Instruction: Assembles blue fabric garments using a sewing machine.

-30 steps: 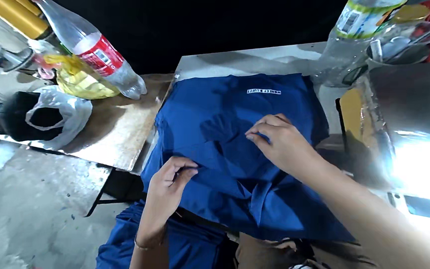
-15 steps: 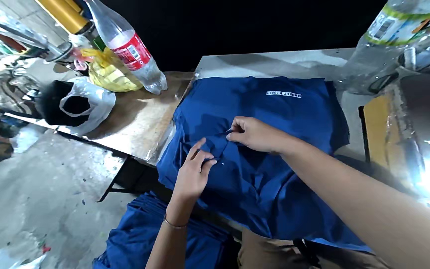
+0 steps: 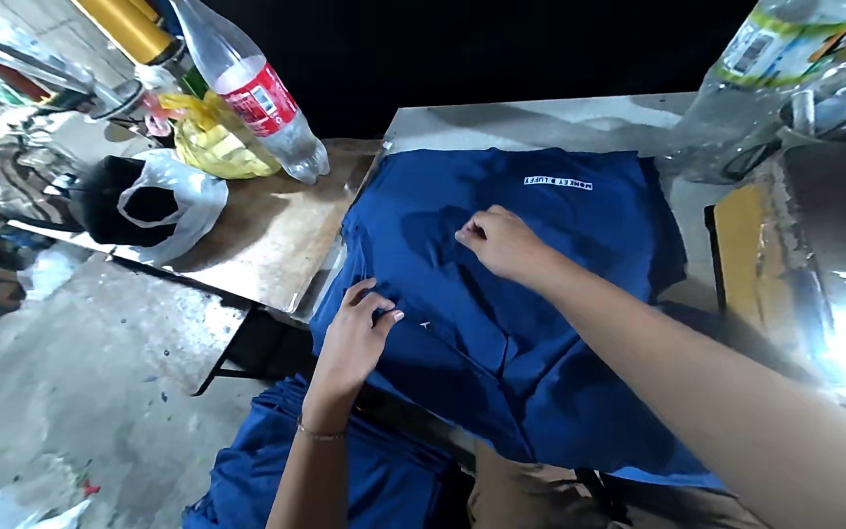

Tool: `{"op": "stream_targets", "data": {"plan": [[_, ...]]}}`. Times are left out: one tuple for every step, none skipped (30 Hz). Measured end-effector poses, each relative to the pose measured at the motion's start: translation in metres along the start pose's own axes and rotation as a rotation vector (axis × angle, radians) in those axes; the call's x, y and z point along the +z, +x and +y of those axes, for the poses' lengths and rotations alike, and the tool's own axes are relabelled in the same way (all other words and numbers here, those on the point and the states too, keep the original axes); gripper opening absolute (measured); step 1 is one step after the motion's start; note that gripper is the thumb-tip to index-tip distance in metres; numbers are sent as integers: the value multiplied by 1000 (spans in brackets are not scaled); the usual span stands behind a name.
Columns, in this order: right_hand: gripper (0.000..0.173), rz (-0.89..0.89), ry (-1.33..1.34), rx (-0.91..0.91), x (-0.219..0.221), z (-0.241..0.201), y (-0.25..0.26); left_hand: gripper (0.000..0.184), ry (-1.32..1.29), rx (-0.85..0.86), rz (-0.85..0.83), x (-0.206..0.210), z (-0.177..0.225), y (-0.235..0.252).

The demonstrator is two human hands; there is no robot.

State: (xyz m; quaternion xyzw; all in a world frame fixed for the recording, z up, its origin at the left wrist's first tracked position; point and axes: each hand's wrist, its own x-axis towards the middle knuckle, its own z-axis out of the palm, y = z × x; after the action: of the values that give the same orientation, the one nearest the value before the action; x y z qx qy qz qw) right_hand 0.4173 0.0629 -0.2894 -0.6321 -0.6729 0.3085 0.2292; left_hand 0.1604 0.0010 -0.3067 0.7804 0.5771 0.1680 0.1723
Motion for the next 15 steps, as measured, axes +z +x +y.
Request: {"op": "stream_targets", "data": {"plan": [[40, 26, -31, -18, 4, 3, -3, 17, -22, 14, 50, 0, 0, -2], [42, 48, -46, -42, 11, 6, -7, 15, -54, 34, 108, 1, 0, -6], [42, 60, -63, -71, 17, 7, -11, 13, -93, 45, 153, 0, 0, -10], [43, 45, -91, -91, 22, 5, -13, 12, -133, 60, 184, -1, 2, -13], [42, 0, -127, -97, 25, 2, -14, 13, -175, 65, 197, -3, 3, -15], [37, -45, -148, -105, 26, -2, -13, 11, -218, 69, 203, -4, 4, -16], [33, -95, -146, -109, 24, -4, -11, 11, -259, 79, 195, -5, 6, -15], [31, -152, -129, -108, 20, -5, -8, 12, -292, 95, 182, -5, 7, -15], [30, -196, -87, -108, 15, -6, -6, 14, -312, 115, 168, -6, 9, -13], [29, -215, -23, -108, 10, -6, -4, 16, -310, 126, 144, -5, 9, -11], [26, -222, 53, -113, 5, -5, -2, 18, -291, 126, 105, -3, 9, -9], [25, -247, 132, -107, -1, -5, 0, 18, -264, 108, 58, 0, 9, -8], [27, -280, 165, -90, -6, -5, 1, 17, -237, 84, 17, 4, 7, -6], [30, -313, 123, -71, -10, -5, 3, 17, -218, 66, -3, 7, 5, -4], [33, -334, 24, -55, -12, -6, 6, 18, -197, 51, -9, 8, 4, -2]]}}
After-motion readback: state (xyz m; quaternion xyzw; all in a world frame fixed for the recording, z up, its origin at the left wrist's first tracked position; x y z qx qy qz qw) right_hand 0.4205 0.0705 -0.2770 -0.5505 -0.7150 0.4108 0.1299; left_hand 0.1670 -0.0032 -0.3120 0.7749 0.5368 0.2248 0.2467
